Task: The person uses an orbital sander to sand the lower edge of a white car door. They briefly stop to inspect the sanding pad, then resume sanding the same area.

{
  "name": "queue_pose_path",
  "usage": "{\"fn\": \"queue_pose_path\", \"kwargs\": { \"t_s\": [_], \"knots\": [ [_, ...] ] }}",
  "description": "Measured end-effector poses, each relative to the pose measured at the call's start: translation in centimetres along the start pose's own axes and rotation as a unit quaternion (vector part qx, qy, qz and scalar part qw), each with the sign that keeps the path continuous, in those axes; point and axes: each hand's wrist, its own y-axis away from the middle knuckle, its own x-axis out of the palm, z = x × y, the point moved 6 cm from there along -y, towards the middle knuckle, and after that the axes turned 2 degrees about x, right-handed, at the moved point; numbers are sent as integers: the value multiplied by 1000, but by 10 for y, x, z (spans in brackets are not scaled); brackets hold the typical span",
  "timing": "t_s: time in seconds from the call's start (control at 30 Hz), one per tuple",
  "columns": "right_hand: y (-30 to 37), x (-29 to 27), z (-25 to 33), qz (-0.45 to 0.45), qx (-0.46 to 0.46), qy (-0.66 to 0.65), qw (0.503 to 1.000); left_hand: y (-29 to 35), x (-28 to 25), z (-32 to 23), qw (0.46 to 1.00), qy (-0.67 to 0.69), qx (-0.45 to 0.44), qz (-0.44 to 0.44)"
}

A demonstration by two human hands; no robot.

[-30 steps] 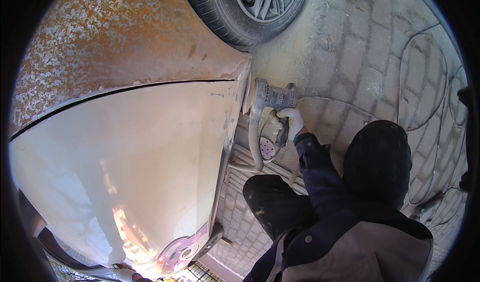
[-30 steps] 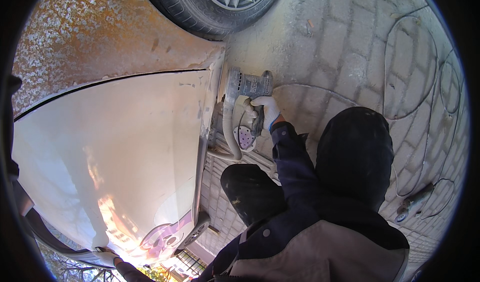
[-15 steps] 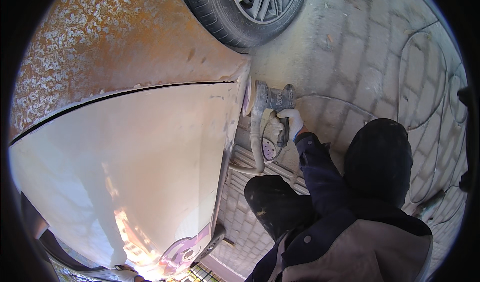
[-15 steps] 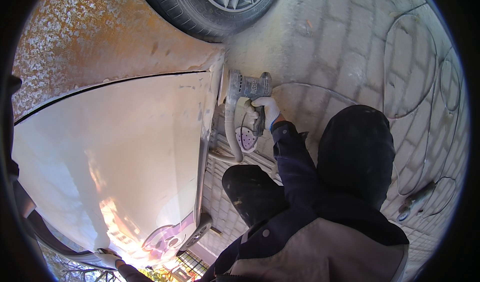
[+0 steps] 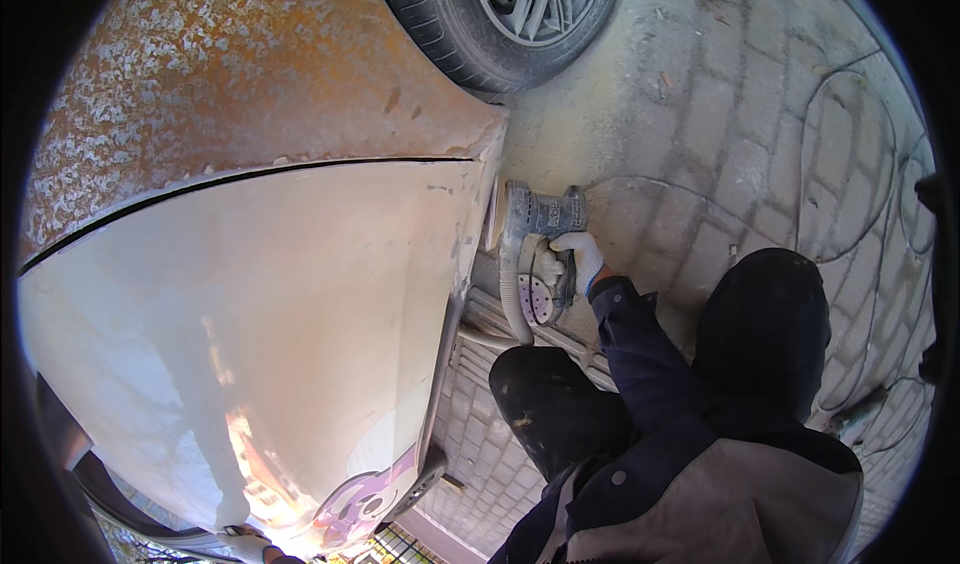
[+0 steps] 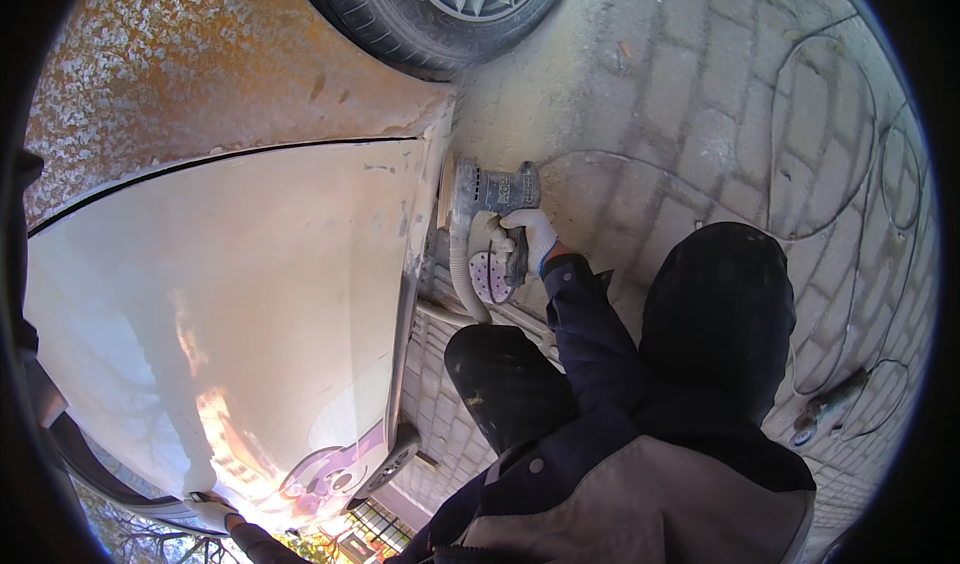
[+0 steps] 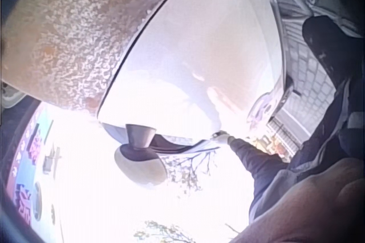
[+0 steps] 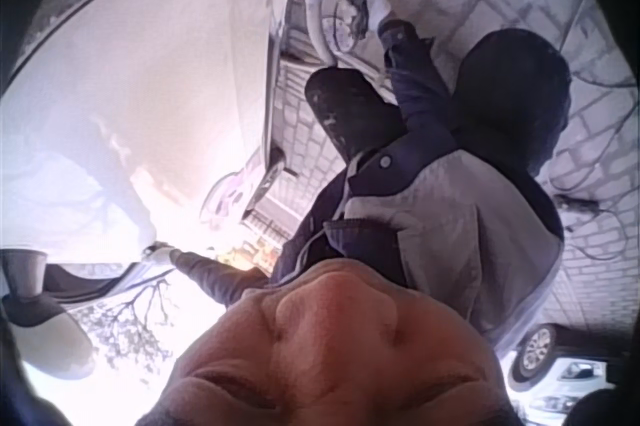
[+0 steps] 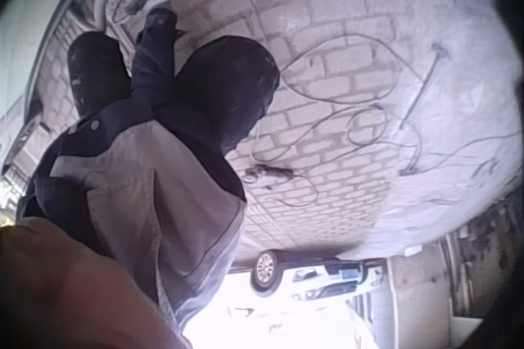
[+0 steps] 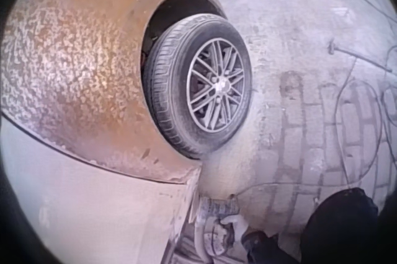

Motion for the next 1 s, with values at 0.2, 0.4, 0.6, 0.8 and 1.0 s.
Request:
{"fn": "queue_pose_path", "kwargs": {
  "t_s": [0.2,0.4,0.6,0.8,1.0],
  "knots": [
    [4,4,2,8,-34,34,999,-38,-13,31,993,-113,27,-4],
    [6,9,-2,0,-56,32,998,-62,-11,30,821,-494,282,-45],
    [11,-3,-42,-35,-14,60,997,-96,-13,58,902,-363,232,16],
    [24,31,-13,42,-102,115,987,-118,-13,76,863,-442,246,-22],
    [30,33,-24,-8,-100,112,989,-101,-6,69,908,-369,195,-17]
  ]
}}
